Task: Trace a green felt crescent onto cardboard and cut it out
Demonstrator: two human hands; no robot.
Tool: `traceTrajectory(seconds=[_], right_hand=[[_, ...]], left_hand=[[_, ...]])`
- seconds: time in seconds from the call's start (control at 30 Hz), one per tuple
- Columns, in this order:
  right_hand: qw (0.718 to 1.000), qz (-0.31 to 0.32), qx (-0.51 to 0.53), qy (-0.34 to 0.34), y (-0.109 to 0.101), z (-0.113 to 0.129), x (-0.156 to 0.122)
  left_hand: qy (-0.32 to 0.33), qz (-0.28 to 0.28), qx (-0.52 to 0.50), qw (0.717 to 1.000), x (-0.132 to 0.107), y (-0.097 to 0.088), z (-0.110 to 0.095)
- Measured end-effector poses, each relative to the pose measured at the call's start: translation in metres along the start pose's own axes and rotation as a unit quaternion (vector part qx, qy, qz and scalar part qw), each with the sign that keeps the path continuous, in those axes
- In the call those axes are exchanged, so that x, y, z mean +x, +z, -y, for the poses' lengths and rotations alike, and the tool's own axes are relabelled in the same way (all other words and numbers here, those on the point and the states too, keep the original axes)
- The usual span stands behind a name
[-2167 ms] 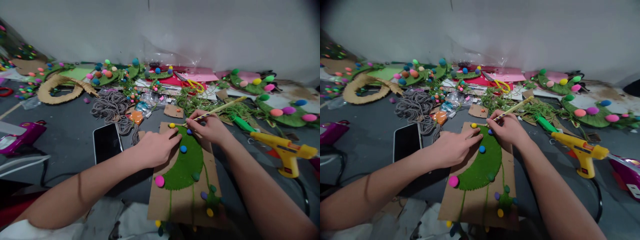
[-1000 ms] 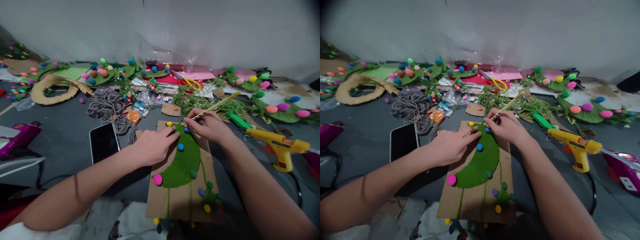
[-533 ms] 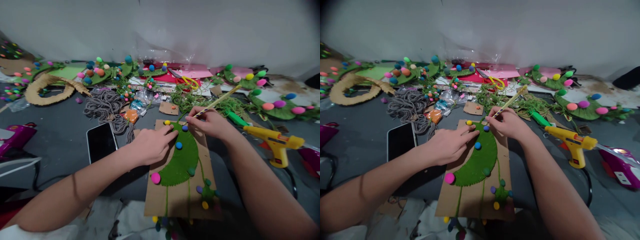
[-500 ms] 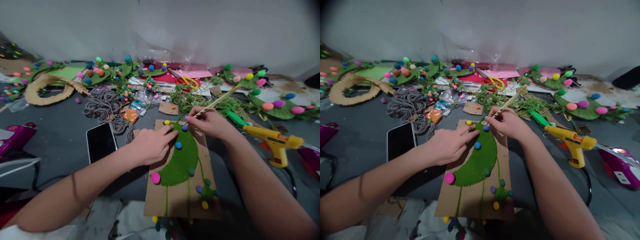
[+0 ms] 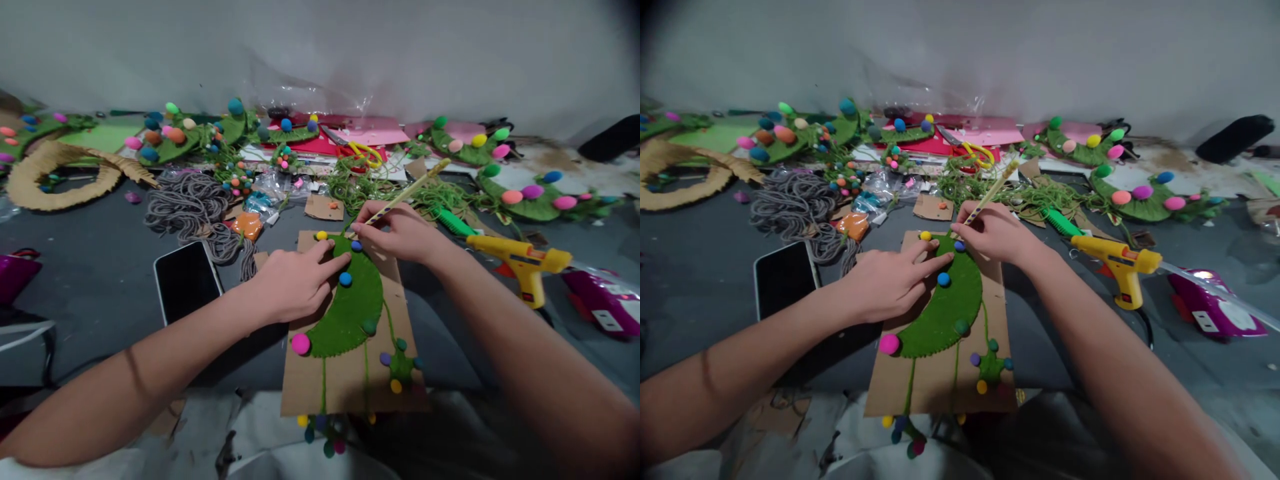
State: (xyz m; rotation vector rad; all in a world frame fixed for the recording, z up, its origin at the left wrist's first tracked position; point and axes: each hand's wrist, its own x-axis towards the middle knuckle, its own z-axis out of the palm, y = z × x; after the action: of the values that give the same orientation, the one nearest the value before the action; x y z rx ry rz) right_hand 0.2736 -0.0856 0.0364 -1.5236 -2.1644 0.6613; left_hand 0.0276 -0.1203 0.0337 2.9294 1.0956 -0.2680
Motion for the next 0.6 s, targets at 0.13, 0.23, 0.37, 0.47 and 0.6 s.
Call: traceTrajectory(seconds=[0.13,0.23,0.37,0.47,0.6], right_hand=[[1.0,0.01,0.027,0.012,-0.003,-0.008,-0.011],[0.998,0.003,0.054,0.024,-0.002,-0.012,-0.015],[0.997,-0.016,0.071,0.025,0.001,-0.013,-0.017],[0.995,-0.004,0.094,0.035,0.001,-0.015,-0.02],[0.991,-0.011,0.126,0.049,0.004,-0.018,-0.023]], left_hand=[[-0.001,0.004,0.002,1.0,0.001,0.0,-0.001],[-0.001,0.004,0.004,1.0,0.002,-0.001,-0.001],[-0.004,0.009,0.009,1.0,0.002,-0.001,-0.002],[-0.004,0.007,0.009,1.0,0.001,0.0,-0.002],[0.002,0.01,0.007,1.0,0.001,0.0,-0.002]])
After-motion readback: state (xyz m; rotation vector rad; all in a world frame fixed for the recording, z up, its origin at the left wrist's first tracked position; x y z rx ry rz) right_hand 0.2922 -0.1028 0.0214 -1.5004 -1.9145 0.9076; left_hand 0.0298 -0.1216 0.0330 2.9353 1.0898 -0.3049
